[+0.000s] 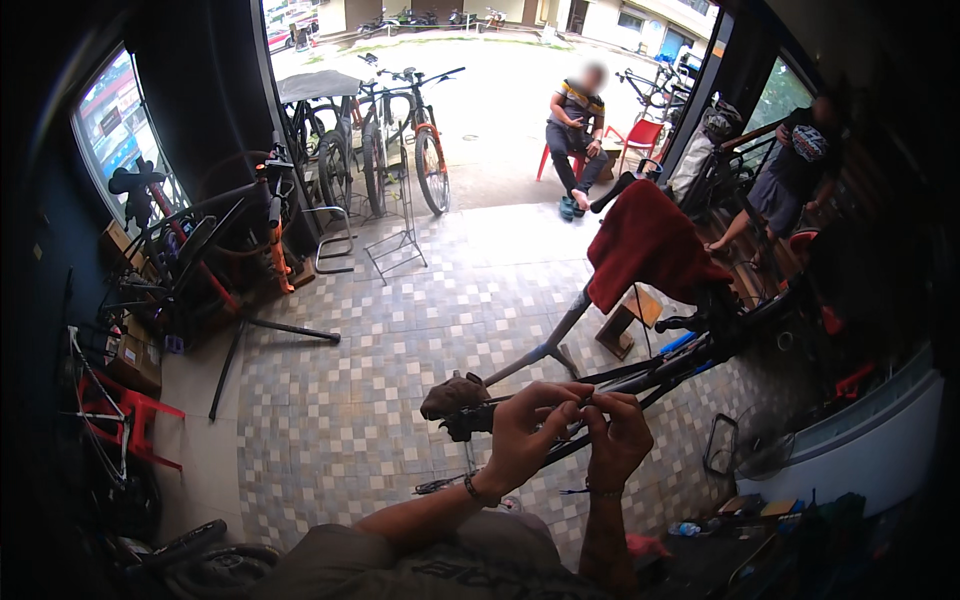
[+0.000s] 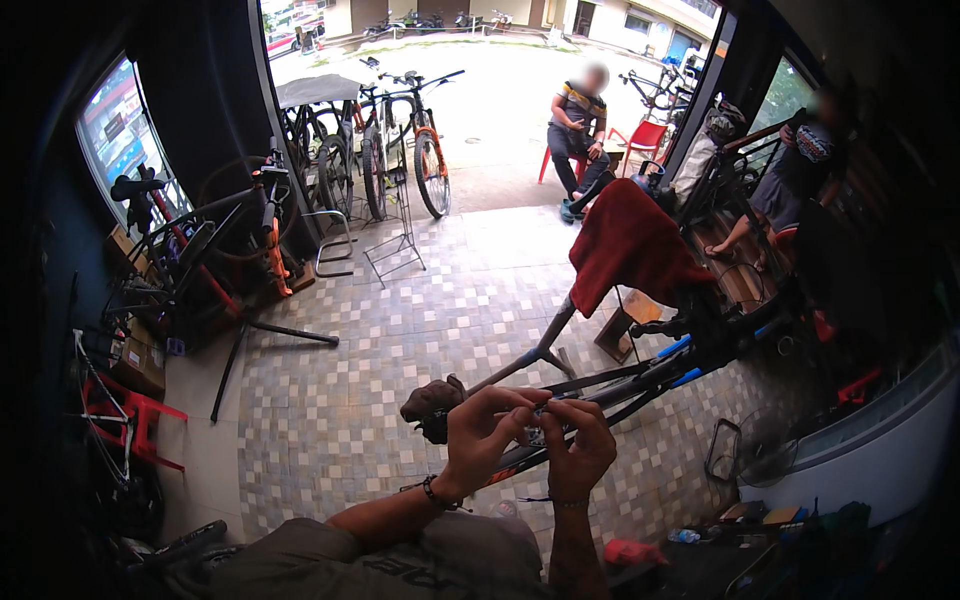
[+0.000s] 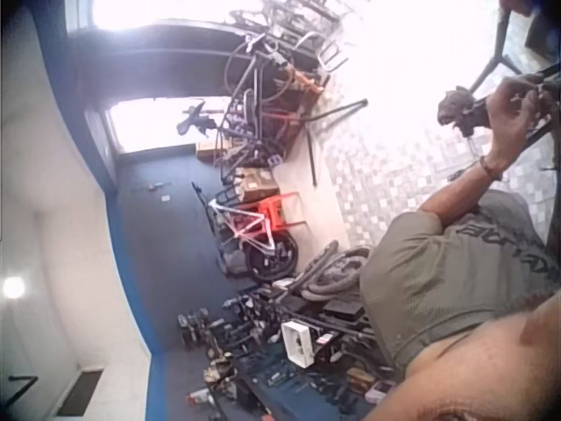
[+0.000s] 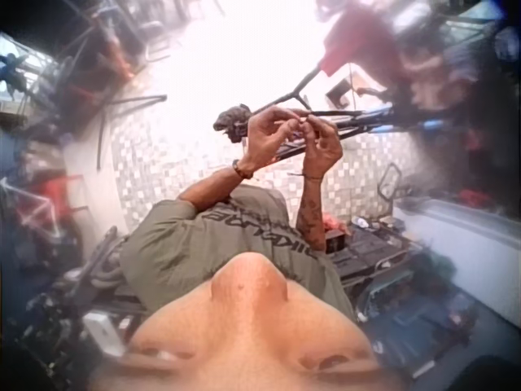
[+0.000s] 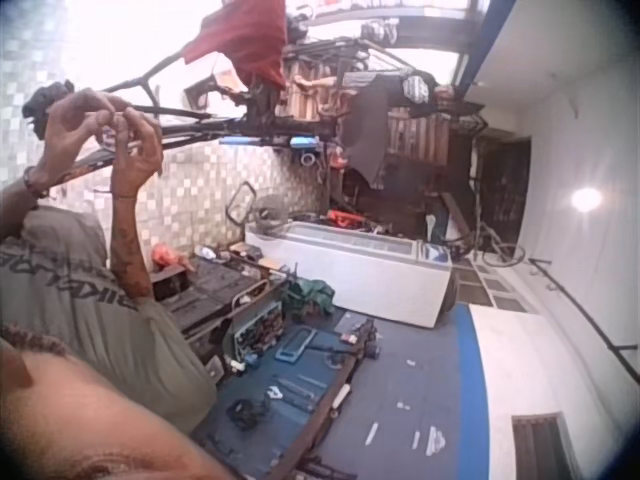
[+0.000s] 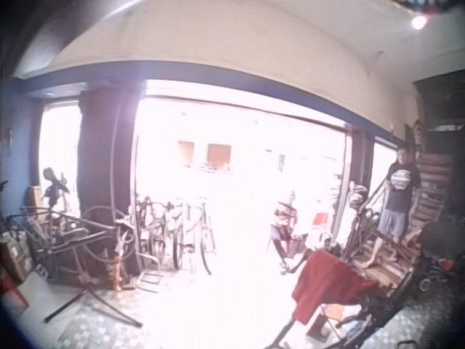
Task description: The person works on a bicycle mounted on a repair stand, adjusting the rear derailleur and cable tension. They wipe the derailleur with a red cloth, then handle a small metal part and a cable, routing the cable through the derailleur and tightening it.
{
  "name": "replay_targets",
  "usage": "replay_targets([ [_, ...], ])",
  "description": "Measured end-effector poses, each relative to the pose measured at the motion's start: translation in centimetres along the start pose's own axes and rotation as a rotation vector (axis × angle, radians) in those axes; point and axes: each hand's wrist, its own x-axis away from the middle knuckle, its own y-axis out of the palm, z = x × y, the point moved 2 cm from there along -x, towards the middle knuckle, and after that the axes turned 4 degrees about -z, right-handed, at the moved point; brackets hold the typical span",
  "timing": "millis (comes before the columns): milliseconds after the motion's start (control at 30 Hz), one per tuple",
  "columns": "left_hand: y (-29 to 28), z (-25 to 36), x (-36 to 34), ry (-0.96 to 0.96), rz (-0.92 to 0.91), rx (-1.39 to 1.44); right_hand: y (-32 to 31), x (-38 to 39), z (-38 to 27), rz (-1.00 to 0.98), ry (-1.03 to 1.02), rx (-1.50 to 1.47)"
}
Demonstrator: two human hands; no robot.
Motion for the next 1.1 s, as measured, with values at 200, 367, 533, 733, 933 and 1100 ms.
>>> replay_targets([
  [200, 0.2, 0.2, 0.6, 0.104, -0.008, -0.131, 0.0, -0.1, 0.5, 0.025, -0.064, 0.068],
  [367, 0.2, 0.5, 0.9, 0.142, -0.012, -0.187, 0.2, -0.5, -0.2, 0.018, -0.137, 0.134],
  [533, 0.3, 0.6, 0.7, 0.233, -0.043, -0.249, 0.0, -0.7, -0.4, 0.019, -0.152, 0.136],
  [733, 0.4, 1.0, 0.7, 0.26, -0.057, -0.277, -0.3, -0.6, -0.5, 0.021, -0.169, 0.123],
  [933, 0.5, 1.0, 0.8, 0.228, -0.11, -0.217, -0.6, -0.8, -0.8, -0.001, -0.21, 0.153],
  [1100, 0.6, 0.8, 1.0, 0.228, -0.097, -0.169, -0.8, -0.6, -0.9, -0.006, -0.187, 0.155],
])
